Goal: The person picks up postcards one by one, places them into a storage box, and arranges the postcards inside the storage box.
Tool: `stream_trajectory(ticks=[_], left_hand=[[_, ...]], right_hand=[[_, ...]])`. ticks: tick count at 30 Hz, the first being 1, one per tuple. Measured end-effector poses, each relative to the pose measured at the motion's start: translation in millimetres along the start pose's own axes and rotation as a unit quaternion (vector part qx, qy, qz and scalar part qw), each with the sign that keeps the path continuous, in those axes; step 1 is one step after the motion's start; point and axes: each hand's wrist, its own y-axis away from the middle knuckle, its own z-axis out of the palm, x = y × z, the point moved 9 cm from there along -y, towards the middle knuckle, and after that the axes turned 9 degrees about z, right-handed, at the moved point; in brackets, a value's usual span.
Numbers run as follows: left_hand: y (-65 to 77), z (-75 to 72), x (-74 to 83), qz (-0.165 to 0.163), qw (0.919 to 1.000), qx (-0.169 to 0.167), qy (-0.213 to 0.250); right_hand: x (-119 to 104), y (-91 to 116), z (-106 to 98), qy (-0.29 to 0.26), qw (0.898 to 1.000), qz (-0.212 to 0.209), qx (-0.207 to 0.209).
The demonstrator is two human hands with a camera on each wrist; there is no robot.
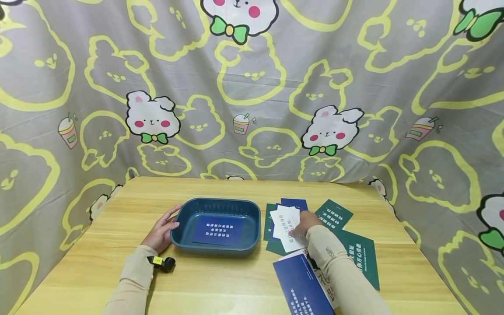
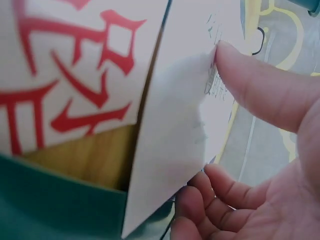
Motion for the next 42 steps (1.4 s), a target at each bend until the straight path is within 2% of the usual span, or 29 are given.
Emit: stream_trajectory(ticks=[10,19,25,31,42], left_hand=[[0.1,-1.5,-2.5,-0.007,0.9999,0.006,-0.006],[1.0,-2.6,-1.8,-0.004,0.9999,0.008,-0.007],[0.0,-0.8,-0.9,0.006,1.0000,-0.003,-0.007],[-0.2,-1.5,-1.5,0.003,1.0000,-0.001,-0.009],[-0.3,-2.5,-1.8,-0.007,0.9999,0.013,-0.007]], right_hand=[[3.4,-4.2,-0.7,-0.026,1.000,0.002,-0.007],[4.8,-7.2,-7.8,-0.094,0.995,-0.007,0.008],[7.6,-11.8,-11.3,-0.133,0.991,-0.014,0.013],[11.4,-13.7,-14.8,-0.143,0.990,-0.002,0.018],[8.9,-11.8,-20.8,-0.136,0.990,-0.011,0.033]])
